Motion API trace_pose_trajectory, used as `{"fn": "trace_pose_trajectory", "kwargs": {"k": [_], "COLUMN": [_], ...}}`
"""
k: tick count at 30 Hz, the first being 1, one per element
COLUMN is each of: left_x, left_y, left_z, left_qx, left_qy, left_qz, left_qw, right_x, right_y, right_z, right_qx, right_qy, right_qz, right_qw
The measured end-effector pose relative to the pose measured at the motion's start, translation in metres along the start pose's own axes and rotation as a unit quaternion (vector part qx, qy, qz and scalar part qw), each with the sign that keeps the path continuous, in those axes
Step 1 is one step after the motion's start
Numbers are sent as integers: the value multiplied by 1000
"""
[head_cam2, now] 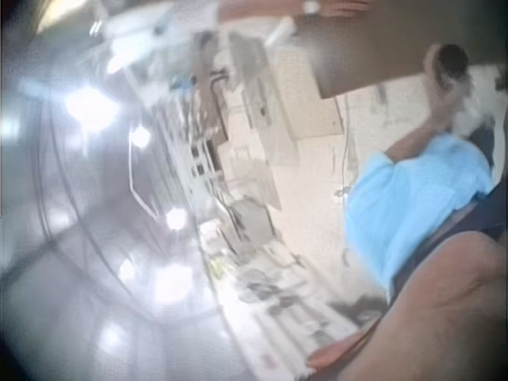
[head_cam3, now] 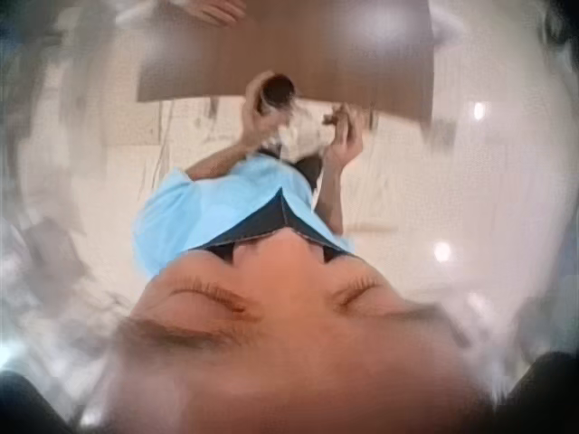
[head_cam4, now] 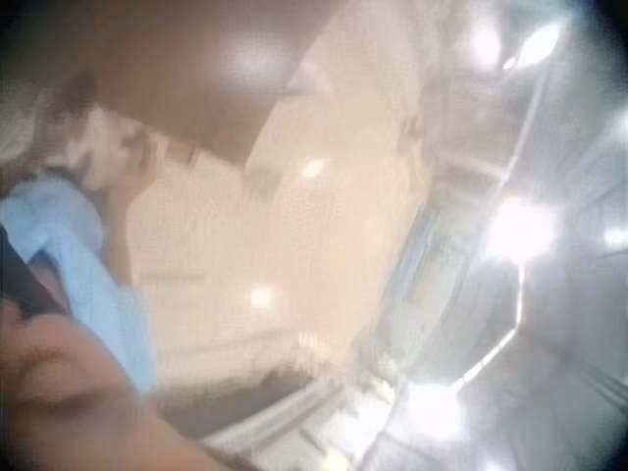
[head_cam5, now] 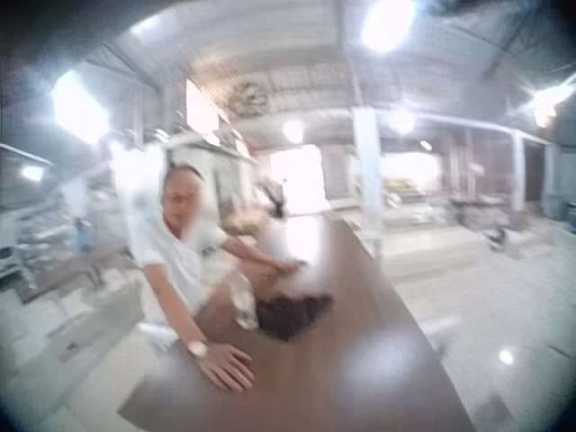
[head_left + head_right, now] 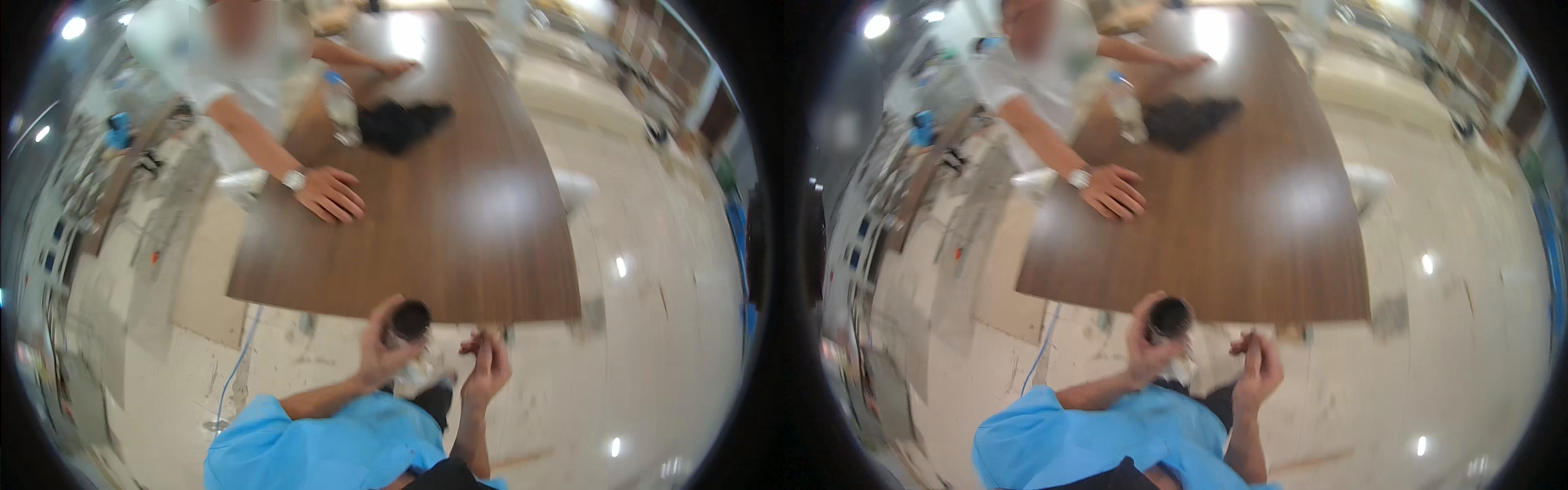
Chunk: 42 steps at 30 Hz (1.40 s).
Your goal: The person applies a dark liquid finish to the edges of a large wooden tabletop using a small brush and a cloth. They repeatedly dip the brush into a container, apply the finish along the edges, and wipe the surface with a cloth.
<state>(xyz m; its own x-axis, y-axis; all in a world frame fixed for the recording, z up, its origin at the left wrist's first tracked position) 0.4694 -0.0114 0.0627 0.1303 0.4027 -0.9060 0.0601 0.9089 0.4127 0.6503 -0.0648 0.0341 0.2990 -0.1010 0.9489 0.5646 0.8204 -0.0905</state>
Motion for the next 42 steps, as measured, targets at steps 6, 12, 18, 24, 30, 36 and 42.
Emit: {"fn": "trace_pose_trajectory", "kwargs": {"k": [6,12,18,24,30,36,42], "left_x": [23,33,43,49,54,57,59], "left_y": [-8,-11,-9,-5,-3,0,-4], "left_z": [-1,18,36,42,48,54,61], "left_qx": [61,82,115,119,119,145,151], "left_qy": [45,50,98,98,81,109,118], "left_qz": [8,-62,-68,-89,-107,-93,-101], "left_qw": [997,993,986,984,984,979,976], "right_x": [-6,-24,-41,-44,-44,-37,-30], "right_y": [15,35,50,59,56,62,67], "right_z": [-71,-105,-110,-119,-106,-124,-127], "right_qx": [-122,-174,-168,-181,-153,-233,-186], "right_qy": [-119,-213,-218,-244,-286,-294,-319], "right_qz": [18,37,20,9,-15,-14,-70], "right_qw": [985,961,961,953,946,927,927]}}
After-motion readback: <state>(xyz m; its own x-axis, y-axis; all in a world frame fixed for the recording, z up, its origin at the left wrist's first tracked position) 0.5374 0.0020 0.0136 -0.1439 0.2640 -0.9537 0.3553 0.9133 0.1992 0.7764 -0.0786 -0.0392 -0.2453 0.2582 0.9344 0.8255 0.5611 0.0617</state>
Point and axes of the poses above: each hand's wrist, its own y-axis towards the middle knuckle, its own z-axis out of the palm, x = y × z, the point moved 3 cm from there along y, towards the middle knuckle, and after that the axes turned 11 degrees about z, right-handed, at the moved point
